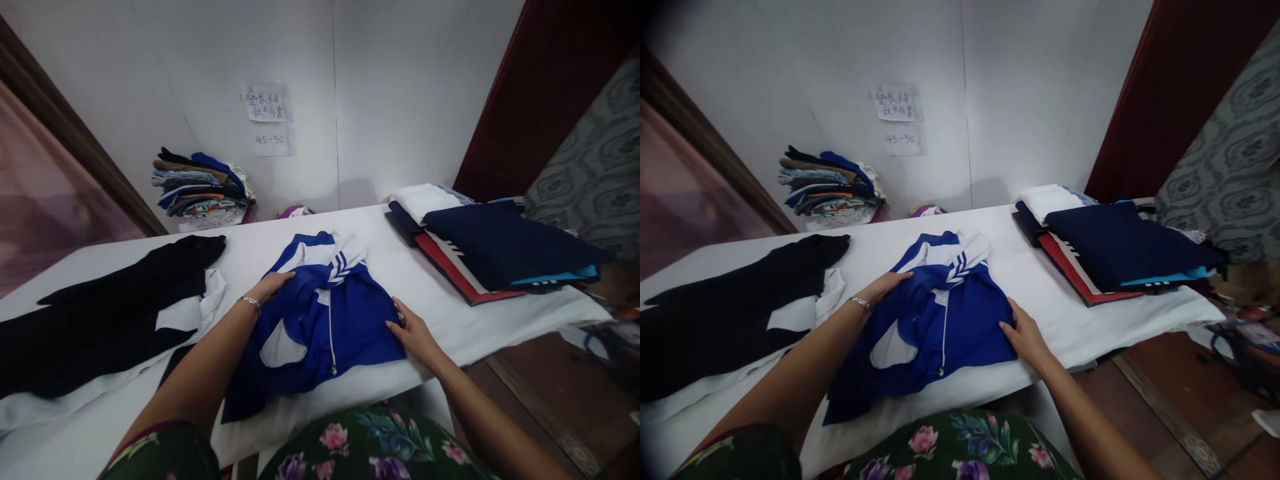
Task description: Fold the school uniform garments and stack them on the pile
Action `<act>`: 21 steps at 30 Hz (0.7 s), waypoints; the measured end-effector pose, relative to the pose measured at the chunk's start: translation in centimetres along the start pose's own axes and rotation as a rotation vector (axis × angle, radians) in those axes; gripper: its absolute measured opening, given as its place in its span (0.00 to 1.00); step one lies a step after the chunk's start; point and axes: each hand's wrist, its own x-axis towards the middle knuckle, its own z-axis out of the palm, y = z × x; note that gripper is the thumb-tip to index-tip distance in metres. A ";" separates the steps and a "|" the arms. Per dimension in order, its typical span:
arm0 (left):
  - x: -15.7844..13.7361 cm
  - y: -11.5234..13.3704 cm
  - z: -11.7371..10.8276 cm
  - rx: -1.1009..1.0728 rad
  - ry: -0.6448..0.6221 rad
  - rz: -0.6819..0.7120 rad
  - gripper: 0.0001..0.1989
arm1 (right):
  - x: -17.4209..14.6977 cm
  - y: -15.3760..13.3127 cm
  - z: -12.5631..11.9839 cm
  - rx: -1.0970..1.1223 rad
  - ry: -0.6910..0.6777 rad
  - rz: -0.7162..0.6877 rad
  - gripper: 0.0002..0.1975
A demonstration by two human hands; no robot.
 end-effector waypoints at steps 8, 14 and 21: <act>-0.3 6.1 5.9 0.634 0.180 0.581 0.13 | 0.0 0.0 0.8 -0.081 -0.007 -0.035 0.31; 2.0 9.3 15.2 0.677 0.067 0.644 0.17 | -0.5 0.2 1.3 -0.124 0.005 -0.114 0.26; 6.2 11.6 18.6 0.665 0.087 0.599 0.15 | -0.9 0.6 1.4 -0.084 0.012 -0.156 0.24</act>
